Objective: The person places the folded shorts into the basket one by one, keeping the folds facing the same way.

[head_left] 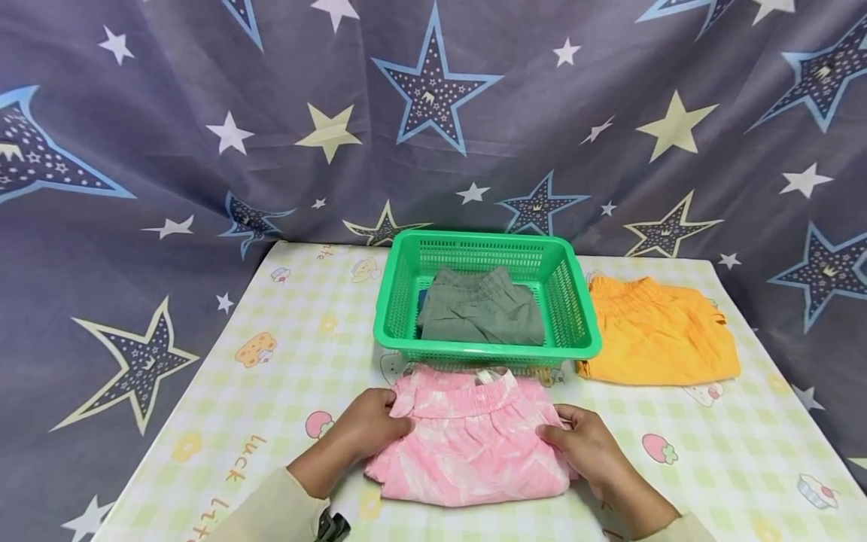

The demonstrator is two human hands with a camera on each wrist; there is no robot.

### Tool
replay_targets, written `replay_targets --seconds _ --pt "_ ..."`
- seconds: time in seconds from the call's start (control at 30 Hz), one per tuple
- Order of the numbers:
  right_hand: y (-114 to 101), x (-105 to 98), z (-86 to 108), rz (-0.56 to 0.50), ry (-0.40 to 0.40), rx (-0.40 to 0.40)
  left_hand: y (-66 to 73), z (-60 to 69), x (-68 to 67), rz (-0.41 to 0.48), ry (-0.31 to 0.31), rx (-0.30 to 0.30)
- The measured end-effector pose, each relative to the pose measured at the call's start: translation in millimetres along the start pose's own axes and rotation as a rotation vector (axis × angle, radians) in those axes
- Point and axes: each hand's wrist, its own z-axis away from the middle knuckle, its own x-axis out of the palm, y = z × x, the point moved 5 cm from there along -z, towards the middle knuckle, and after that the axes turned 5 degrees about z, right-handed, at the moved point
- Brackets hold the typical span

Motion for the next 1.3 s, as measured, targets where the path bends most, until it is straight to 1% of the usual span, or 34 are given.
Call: replay_targets --seconds 0.1,0.23,0.33,0.43,0.57,0.67,0.83,0.9,1.0,1.1,1.2,1.3 --pt "-0.5 -0.2 -0.8 0.006 0.019 -0.003 -1.4 1.2 -0.7 0.028 -0.004 0.014" --pt "-1.1 -1.2 -1.1 0.024 0.044 -0.001 0.2 3.9 -4.0 0.073 -0.017 0.032" --pt "-2.6 -2.1 0.9 0.019 0.040 -0.001 3.0 6.7 -7.2 0.088 -0.028 0.043" --pt "-6.0 -4.2 5.6 -0.014 0.017 -0.001 7.2 9.3 -9.8 0.090 -0.044 0.058" --pt "-13.2 -8.1 11.6 -0.045 -0.020 -0.014 15.2 12.9 -13.9 0.056 -0.051 0.088" --pt "-19.9 -12.0 14.7 -0.036 -0.030 -0.037 21.6 15.6 -16.8 0.033 -0.056 0.105" --pt "-30.2 -16.8 19.5 -0.034 -0.057 -0.085 33.7 20.3 -22.2 0.033 -0.069 0.124" --pt "-33.2 -17.2 21.4 -0.040 -0.064 -0.091 39.4 22.0 -25.1 0.029 -0.068 0.139" --pt "-38.1 -17.3 25.1 -0.030 -0.048 -0.090 47.3 24.7 -28.5 0.014 -0.069 0.164" --pt "-44.3 -17.2 30.0 -0.024 -0.025 -0.090 53.3 27.4 -30.7 0.010 -0.075 0.175" --pt "-51.3 -17.9 34.8 -0.018 -0.013 -0.098 56.7 30.1 -32.9 0.003 -0.072 0.179" --pt "-57.4 -20.1 38.6 -0.012 -0.022 -0.102 58.7 33.0 -34.9 0.006 -0.071 0.194"
